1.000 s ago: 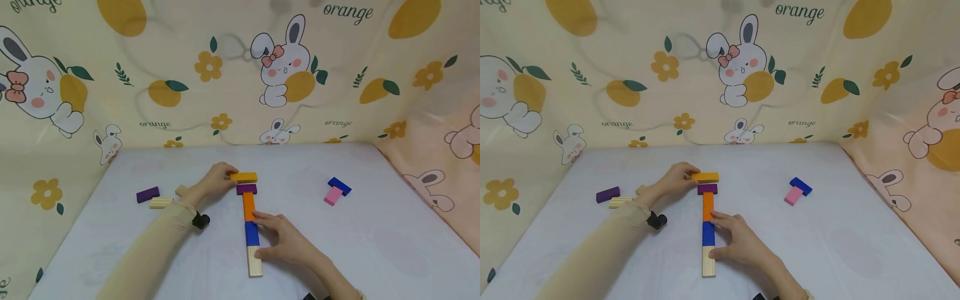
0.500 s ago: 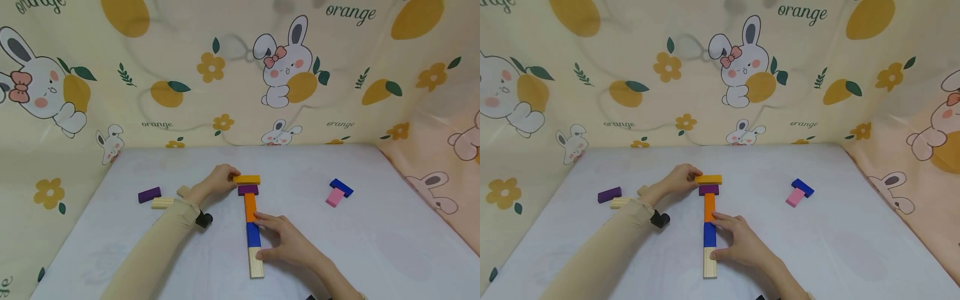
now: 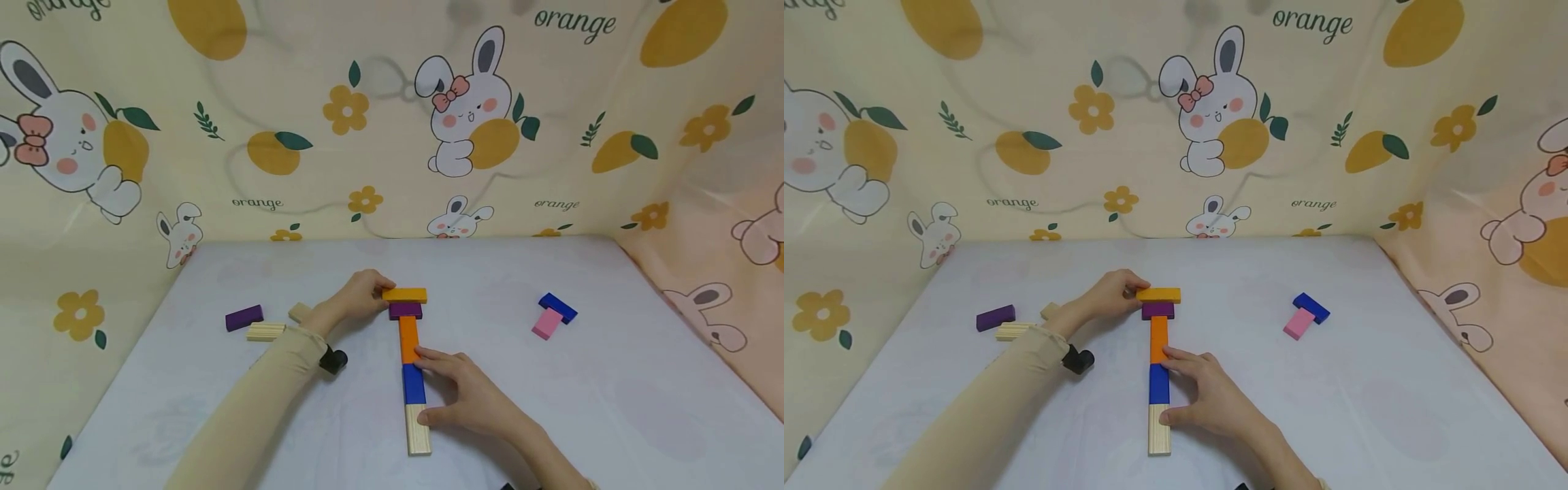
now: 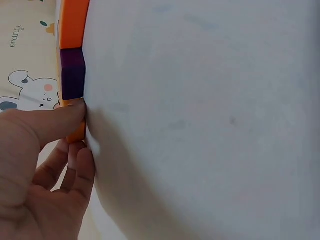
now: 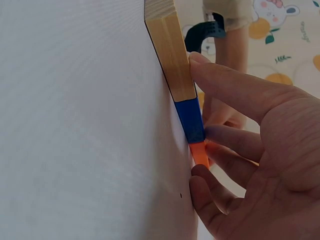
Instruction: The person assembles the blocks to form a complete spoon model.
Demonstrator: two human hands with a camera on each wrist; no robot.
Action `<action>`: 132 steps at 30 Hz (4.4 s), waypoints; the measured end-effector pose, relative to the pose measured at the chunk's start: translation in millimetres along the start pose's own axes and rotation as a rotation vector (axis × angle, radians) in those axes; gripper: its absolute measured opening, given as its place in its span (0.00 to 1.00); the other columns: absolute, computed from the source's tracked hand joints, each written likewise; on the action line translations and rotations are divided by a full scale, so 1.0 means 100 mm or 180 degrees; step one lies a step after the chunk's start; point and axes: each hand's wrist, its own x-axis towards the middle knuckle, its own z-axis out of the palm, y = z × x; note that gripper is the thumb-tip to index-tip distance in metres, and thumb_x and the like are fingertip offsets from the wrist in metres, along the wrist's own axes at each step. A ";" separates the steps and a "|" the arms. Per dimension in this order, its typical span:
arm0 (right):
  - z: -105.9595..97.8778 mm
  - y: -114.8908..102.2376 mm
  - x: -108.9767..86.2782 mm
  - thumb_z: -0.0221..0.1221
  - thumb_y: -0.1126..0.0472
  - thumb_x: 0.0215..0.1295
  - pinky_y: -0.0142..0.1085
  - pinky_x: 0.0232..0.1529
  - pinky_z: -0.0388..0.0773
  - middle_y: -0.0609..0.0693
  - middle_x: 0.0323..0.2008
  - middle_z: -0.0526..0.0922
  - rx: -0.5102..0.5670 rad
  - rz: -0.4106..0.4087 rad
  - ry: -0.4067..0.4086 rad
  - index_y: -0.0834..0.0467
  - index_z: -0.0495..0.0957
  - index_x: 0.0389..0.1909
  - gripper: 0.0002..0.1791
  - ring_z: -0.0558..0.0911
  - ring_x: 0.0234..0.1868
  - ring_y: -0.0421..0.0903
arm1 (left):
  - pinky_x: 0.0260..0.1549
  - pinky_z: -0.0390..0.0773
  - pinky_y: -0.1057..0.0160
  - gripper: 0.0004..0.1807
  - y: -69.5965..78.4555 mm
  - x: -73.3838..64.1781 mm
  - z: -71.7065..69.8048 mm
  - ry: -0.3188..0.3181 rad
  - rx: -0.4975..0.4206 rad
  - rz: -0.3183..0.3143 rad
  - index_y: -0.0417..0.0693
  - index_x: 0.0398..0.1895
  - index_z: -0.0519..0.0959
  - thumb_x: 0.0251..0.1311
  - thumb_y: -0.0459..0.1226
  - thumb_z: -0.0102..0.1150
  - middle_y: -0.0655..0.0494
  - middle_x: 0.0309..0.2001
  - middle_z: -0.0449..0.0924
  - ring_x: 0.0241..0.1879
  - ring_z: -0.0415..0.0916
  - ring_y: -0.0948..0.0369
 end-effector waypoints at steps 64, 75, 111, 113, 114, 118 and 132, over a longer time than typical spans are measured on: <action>-0.02 0.00 -0.02 0.73 0.40 0.48 0.57 0.61 0.64 0.38 0.70 0.65 -0.0001 -0.0111 0.0018 0.38 0.72 0.67 0.42 0.65 0.62 0.47 | 0.65 0.61 0.48 0.42 0.41 -0.66 0.27 -0.0082 0.0591 0.0261 0.54 0.67 0.74 0.52 0.65 0.64 0.56 0.70 0.65 0.69 0.57 0.52; -0.02 -0.01 -0.02 0.74 0.40 0.48 0.56 0.62 0.64 0.38 0.70 0.65 0.0000 -0.0090 0.0026 0.40 0.73 0.66 0.41 0.65 0.61 0.45 | 0.66 0.60 0.52 0.43 0.41 -0.68 0.27 -0.0009 0.0621 0.0340 0.52 0.65 0.76 0.50 0.64 0.67 0.56 0.68 0.68 0.68 0.60 0.54; -0.02 0.03 -0.03 0.71 0.44 0.55 0.45 0.56 0.74 0.40 0.67 0.70 0.0124 -0.0106 0.0338 0.47 0.77 0.63 0.34 0.73 0.58 0.44 | 0.64 0.63 0.53 0.43 0.44 -0.68 0.26 -0.0111 0.0462 0.0214 0.50 0.66 0.75 0.47 0.60 0.72 0.57 0.69 0.66 0.68 0.59 0.56; -0.03 0.03 -0.03 0.72 0.48 0.55 0.40 0.51 0.77 0.42 0.65 0.72 0.0094 -0.0111 0.0488 0.51 0.79 0.60 0.31 0.76 0.52 0.43 | 0.64 0.63 0.53 0.43 0.45 -0.68 0.26 -0.0110 0.0445 0.0194 0.50 0.66 0.75 0.47 0.60 0.72 0.57 0.69 0.66 0.68 0.59 0.56; -0.04 0.02 -0.03 0.73 0.51 0.55 0.39 0.49 0.78 0.43 0.64 0.73 0.0101 -0.0096 0.0560 0.52 0.80 0.59 0.29 0.76 0.49 0.43 | 0.64 0.63 0.53 0.44 0.45 -0.68 0.26 -0.0111 0.0441 0.0190 0.51 0.66 0.75 0.47 0.61 0.72 0.57 0.69 0.66 0.69 0.59 0.56; -0.10 0.02 -0.03 0.73 0.58 0.55 0.37 0.46 0.79 0.43 0.59 0.77 0.0122 0.0047 0.0829 0.52 0.84 0.52 0.21 0.78 0.46 0.43 | 0.64 0.64 0.53 0.44 0.45 -0.68 0.26 -0.0112 0.0429 0.0168 0.51 0.66 0.75 0.46 0.61 0.72 0.57 0.69 0.66 0.68 0.59 0.56; -0.99 0.67 -0.39 0.72 0.57 0.57 0.37 0.37 0.79 0.58 0.45 0.82 -0.0550 0.0372 0.1751 0.63 0.81 0.48 0.21 0.79 0.44 0.56 | 0.65 0.63 0.53 0.45 0.44 -0.68 0.29 -0.0120 0.0393 0.0092 0.52 0.67 0.73 0.46 0.62 0.72 0.59 0.70 0.64 0.69 0.57 0.57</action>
